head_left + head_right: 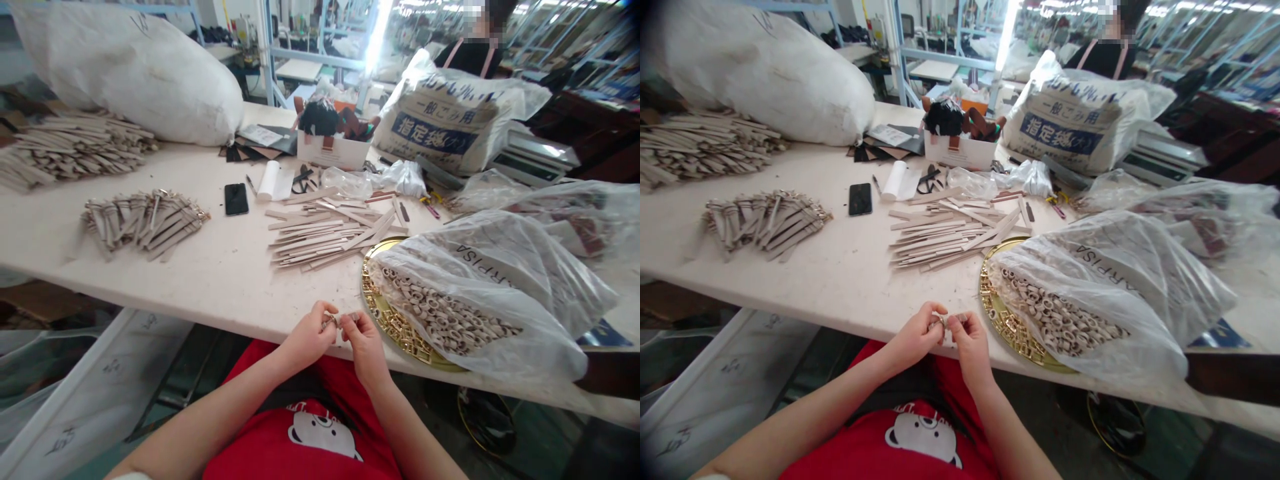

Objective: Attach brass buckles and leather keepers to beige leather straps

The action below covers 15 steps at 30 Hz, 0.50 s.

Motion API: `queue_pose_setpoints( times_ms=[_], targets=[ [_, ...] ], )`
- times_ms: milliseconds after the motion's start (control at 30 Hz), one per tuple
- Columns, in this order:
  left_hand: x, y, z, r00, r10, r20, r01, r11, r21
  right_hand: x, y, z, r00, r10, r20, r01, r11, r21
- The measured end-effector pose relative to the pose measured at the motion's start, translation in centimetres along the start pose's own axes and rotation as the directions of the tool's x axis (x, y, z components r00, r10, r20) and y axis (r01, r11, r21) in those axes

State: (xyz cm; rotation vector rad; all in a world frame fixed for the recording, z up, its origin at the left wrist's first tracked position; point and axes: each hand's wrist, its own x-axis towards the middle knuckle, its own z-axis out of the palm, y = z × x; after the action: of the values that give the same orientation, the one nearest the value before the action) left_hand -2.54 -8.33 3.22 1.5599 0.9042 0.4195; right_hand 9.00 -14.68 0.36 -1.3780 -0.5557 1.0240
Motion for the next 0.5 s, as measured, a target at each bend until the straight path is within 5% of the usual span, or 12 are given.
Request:
queue_pose_setpoints(
  times_ms=[233,500],
  targets=[
    [-0.1,0.0,-0.3,0.996,-0.085,0.022,0.086,0.994,-0.069,-0.2,-1.2,0.2,0.954,0.198,0.223,-0.271,0.888,0.372],
    [-0.6,0.1,-1.3,0.999,-0.035,-0.027,0.043,0.929,0.368,-0.6,-1.6,-0.8,0.793,0.417,0.445,-0.537,0.823,0.187]
  ],
)
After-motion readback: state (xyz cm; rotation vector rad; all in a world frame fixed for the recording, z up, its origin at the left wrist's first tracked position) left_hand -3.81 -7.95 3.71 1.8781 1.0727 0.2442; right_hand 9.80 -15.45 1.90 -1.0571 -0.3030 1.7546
